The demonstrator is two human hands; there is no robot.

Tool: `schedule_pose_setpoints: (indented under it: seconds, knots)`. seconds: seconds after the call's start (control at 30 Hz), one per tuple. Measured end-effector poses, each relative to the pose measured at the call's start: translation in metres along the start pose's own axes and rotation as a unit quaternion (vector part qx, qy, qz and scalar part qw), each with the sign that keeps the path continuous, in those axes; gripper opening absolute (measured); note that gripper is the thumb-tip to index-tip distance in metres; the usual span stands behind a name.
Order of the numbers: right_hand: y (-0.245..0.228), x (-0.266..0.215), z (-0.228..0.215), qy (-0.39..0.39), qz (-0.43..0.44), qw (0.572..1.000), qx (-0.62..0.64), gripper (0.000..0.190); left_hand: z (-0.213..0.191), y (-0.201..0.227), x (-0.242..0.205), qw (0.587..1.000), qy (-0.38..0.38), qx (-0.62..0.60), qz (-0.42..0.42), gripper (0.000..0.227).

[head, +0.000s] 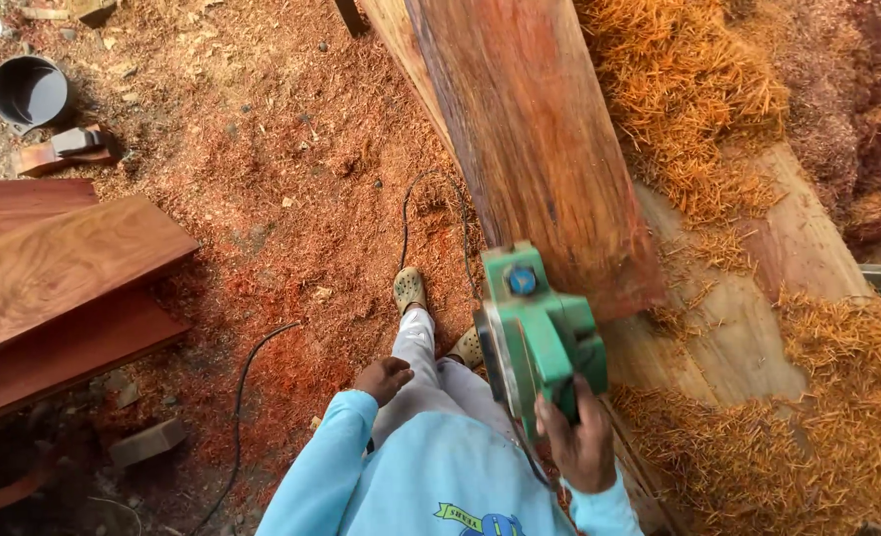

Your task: Smooth a wooden board using an electric planer on a workbench.

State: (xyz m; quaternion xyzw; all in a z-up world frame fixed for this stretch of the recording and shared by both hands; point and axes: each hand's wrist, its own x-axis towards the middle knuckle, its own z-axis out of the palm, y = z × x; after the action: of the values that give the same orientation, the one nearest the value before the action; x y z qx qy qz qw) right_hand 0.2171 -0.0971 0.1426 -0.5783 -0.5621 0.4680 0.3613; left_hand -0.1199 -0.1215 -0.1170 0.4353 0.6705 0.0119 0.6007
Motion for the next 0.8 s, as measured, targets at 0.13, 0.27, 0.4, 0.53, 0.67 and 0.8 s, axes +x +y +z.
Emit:
schedule_pose_setpoints:
  seconds: [0.13,0.27,0.4,0.53,0.67,0.8]
  knots:
    - [0.015,-0.049,-0.015,0.005,0.025,0.999,-0.028,0.033,0.004,0.022,-0.003,1.000,-0.012,0.009,0.010,0.046]
    - [0.015,-0.044,-0.009,0.015,0.051,0.998,0.019,0.035,-0.005,0.022,-0.001,0.999,-0.024,0.002,0.024,0.046]
    - [0.008,-0.013,-0.001,0.011,0.029,0.999,-0.010,0.038,-0.018,0.013,-0.004,1.000,-0.003,-0.015,0.005,0.045]
    - [-0.011,0.035,0.011,0.009,0.023,1.000,-0.003,0.042,-0.024,-0.005,-0.004,0.997,0.006,-0.078,-0.024,0.042]
    - [-0.025,0.090,0.028,0.022,-0.013,0.999,-0.022,0.051,-0.020,-0.029,0.002,0.986,0.010,-0.168,-0.007,0.039]
    - [-0.035,0.154,0.048,0.017,-0.051,0.998,-0.018,0.056,-0.030,-0.013,-0.009,0.991,0.022,-0.123,-0.050,0.041]
